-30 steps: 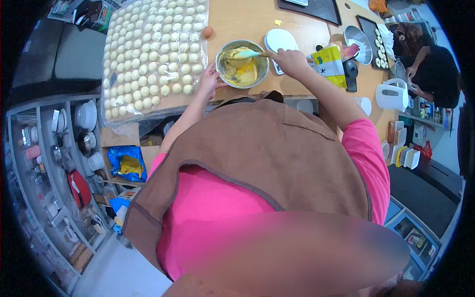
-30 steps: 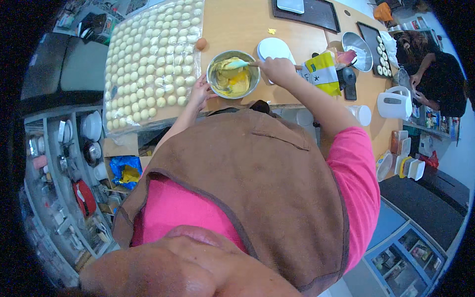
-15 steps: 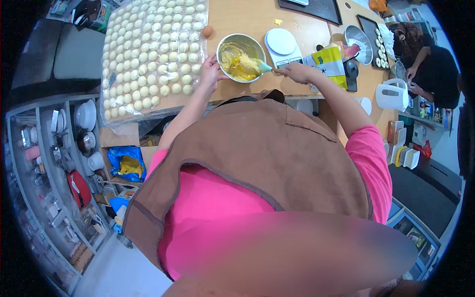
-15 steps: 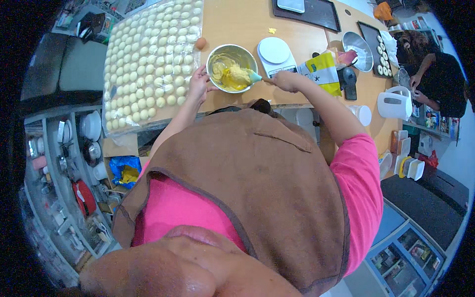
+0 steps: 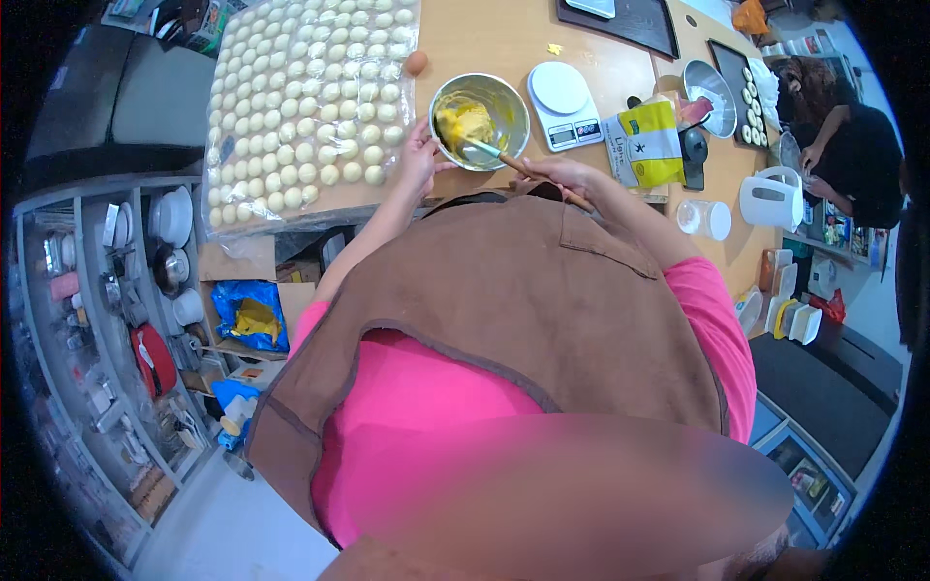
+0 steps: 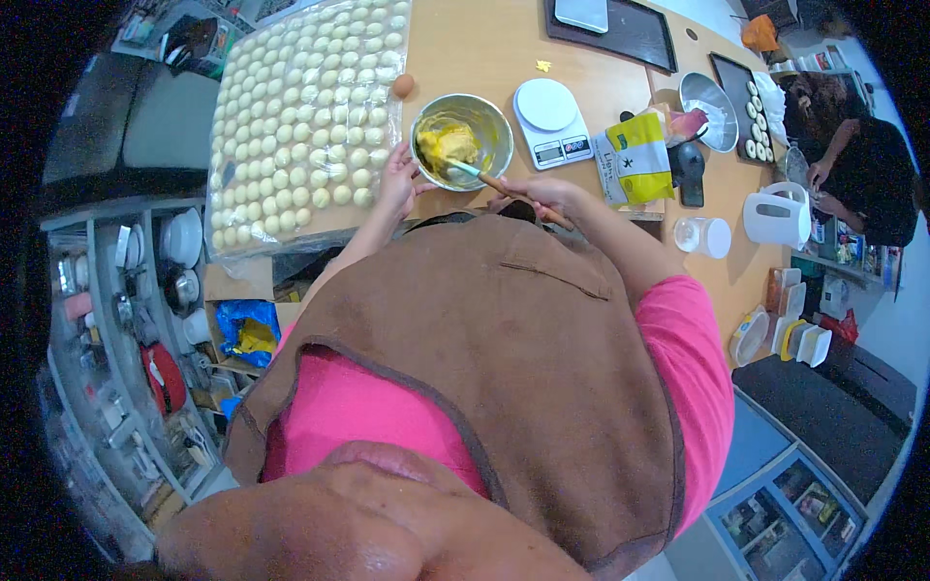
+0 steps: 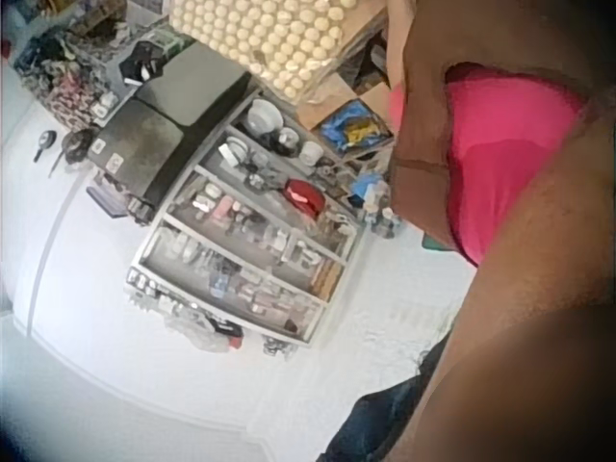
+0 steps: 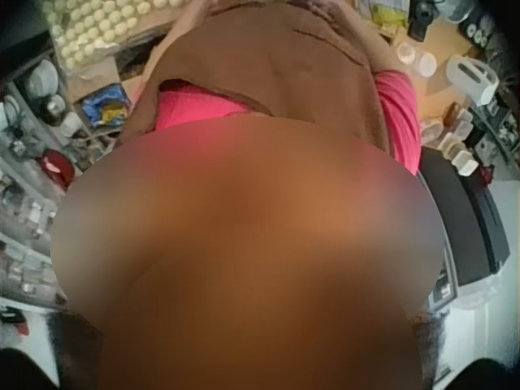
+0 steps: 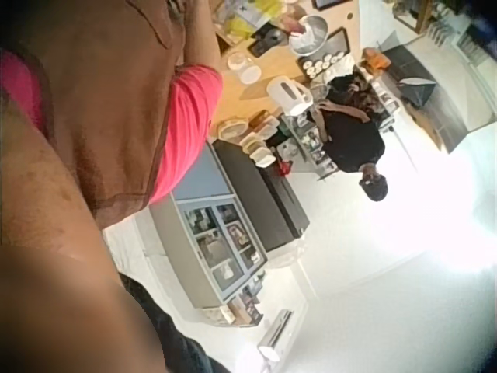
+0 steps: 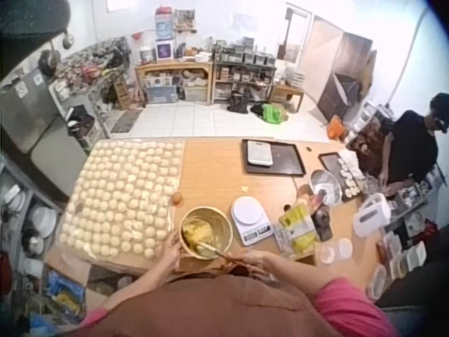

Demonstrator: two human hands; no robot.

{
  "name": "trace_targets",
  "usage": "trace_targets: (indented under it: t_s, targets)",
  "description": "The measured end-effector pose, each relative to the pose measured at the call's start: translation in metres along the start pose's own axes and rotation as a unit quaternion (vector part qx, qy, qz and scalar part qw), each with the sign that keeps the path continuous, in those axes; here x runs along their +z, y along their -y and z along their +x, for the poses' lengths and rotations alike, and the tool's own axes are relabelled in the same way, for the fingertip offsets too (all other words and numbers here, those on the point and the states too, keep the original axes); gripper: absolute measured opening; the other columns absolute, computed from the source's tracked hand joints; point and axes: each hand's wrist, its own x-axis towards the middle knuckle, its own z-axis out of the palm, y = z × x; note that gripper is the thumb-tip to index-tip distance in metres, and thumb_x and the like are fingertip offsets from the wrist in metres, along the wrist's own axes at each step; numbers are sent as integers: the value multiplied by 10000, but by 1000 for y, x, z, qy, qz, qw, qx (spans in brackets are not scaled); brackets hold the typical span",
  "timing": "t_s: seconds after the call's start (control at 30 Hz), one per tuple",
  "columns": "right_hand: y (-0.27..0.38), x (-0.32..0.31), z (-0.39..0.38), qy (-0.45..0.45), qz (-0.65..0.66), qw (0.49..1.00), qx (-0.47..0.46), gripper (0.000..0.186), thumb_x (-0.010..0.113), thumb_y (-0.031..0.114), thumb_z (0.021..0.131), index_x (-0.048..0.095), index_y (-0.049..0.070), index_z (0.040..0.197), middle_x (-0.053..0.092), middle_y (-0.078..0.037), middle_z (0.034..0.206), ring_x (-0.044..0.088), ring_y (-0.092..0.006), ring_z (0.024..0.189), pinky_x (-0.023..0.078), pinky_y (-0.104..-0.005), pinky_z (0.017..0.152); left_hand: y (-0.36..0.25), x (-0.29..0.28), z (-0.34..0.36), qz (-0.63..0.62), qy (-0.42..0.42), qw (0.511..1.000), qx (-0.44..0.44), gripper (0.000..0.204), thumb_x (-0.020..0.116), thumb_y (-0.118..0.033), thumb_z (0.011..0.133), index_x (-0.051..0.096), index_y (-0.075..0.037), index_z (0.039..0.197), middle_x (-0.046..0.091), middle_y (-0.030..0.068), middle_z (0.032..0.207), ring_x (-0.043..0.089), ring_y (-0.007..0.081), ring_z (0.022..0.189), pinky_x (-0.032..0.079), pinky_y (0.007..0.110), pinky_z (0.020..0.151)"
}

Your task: The person cracks an egg into a bowl of yellow dough and then stirs the mixture with a spatula.

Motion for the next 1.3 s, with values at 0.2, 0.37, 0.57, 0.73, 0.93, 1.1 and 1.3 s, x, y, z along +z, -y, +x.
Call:
trace_targets:
  t_s: [0.2,0.37,0.57,0.73,0.93,1.1,1.3]
  targets:
    - [10,20,-3,28,131,991,-17,331,467,315,917,533,-2,986,602,-40,754,609,-116,664,523,-255,546,18,-19,3,-5,7,1000,-11,430,424,-30,892,346,-124,1304,513,93,1100,592,202,873,582,355,573]
    - [18,34,-17,-324,-760,555,-102,203,521,241,858,512,63,956,611,-68,818,605,-236,763,473,-361,590,22,-23,4,-27,-13,999,-15,421,406,-24,897,333,-97,1305,504,115,1118,606,219,857,584,378,587]
    - [21,31,-22,-389,-800,434,-143,228,452,263,885,498,47,939,590,-109,798,617,-274,715,485,-410,555,25,-33,11,-18,-1,999,-47,474,420,-30,893,286,-137,1335,484,107,1185,608,225,869,581,377,584]
    - [15,30,-19,-392,-751,528,-64,329,388,324,916,502,25,993,592,-134,780,618,-289,648,490,-423,534,21,-31,6,-12,-9,999,-42,473,436,-40,892,286,-122,1333,492,120,1146,606,212,852,579,364,561]
    - [-4,10,12,-380,-668,634,-89,387,376,388,915,524,30,900,613,-193,757,609,-351,710,472,-473,586,19,-29,8,-3,1,999,-42,457,430,-44,896,293,-105,1327,503,112,1134,605,202,835,576,343,543]
    - [11,40,0,-204,-586,783,-31,433,309,400,946,529,99,1166,617,-137,795,604,-252,713,481,-429,641,13,-23,6,-3,-6,999,-42,449,416,-41,900,290,-98,1327,513,115,1120,607,206,834,573,328,528]
    - [-23,-8,4,-51,-2,998,45,406,367,396,940,538,101,1160,586,16,915,557,-158,716,460,-347,677,2,-17,6,2,-3,998,-60,467,413,-20,887,288,-104,1330,514,111,1119,602,197,825,568,315,509]
